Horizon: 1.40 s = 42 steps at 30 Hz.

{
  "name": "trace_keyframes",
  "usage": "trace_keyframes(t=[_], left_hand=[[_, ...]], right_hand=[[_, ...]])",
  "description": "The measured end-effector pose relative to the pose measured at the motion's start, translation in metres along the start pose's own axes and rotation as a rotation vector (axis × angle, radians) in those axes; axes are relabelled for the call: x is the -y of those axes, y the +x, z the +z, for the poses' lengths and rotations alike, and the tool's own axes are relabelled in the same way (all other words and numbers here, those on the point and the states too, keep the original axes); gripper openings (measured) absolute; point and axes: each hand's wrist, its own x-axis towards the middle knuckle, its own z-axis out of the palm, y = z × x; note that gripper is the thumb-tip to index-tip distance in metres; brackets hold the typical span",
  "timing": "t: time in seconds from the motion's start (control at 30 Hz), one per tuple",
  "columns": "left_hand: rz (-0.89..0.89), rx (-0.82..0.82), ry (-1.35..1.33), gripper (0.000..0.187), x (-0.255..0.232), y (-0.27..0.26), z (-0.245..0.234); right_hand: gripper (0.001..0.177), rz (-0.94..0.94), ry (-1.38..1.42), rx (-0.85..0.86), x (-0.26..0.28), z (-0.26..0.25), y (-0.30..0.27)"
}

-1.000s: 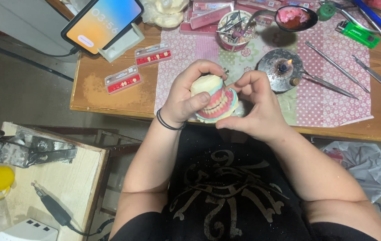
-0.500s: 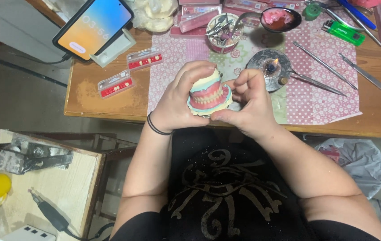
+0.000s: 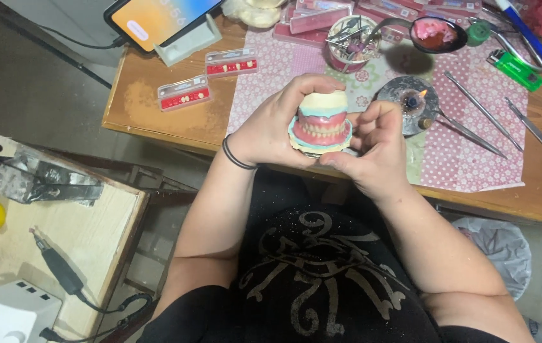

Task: Trimming dental components with a rotary tool and applying material to a denture model on an articulator.

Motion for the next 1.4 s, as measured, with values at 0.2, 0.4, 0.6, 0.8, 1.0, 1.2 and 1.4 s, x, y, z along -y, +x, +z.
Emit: trace_keyframes(t=[0.2, 0.4, 0.6, 0.8, 1.0, 1.2, 1.4], left_hand=[[0.007, 0.030, -0.030, 0.091, 0.004, 0.000, 0.000], [-0.007, 0.049, -0.037, 0.095, 0.009, 0.000, 0.002], [-0.007, 0.059, -0.043, 0.103, 0.009, -0.002, 0.001], [-0.132, 0.224, -0.163, 0.113, 0.013, -0.008, -0.009], [-0.082, 0.075, -0.449, 0.116, 0.017, -0.005, -0.004], [-0.079, -0.189, -0.704, 0.072, 0.027, -0.001, -0.003], [-0.170, -0.073, -0.746, 0.067, 0.025, -0.001, 0.009]], right_hand=[[0.087, 0.017, 0.011, -0.005, 0.004, 0.002, 0.000], [0.087, 0.010, 0.004, -0.010, 0.005, 0.002, -0.001], [0.086, -0.001, 0.026, -0.013, 0.007, 0.003, -0.001], [0.080, -0.099, -0.099, 0.054, 0.023, 0.012, -0.009], [0.080, -0.316, -0.051, 0.204, 0.028, 0.012, -0.010], [0.074, -0.560, -0.303, 0.281, 0.035, 0.016, -0.010], [0.068, -0.640, -0.408, 0.262, 0.039, 0.020, -0.003]])
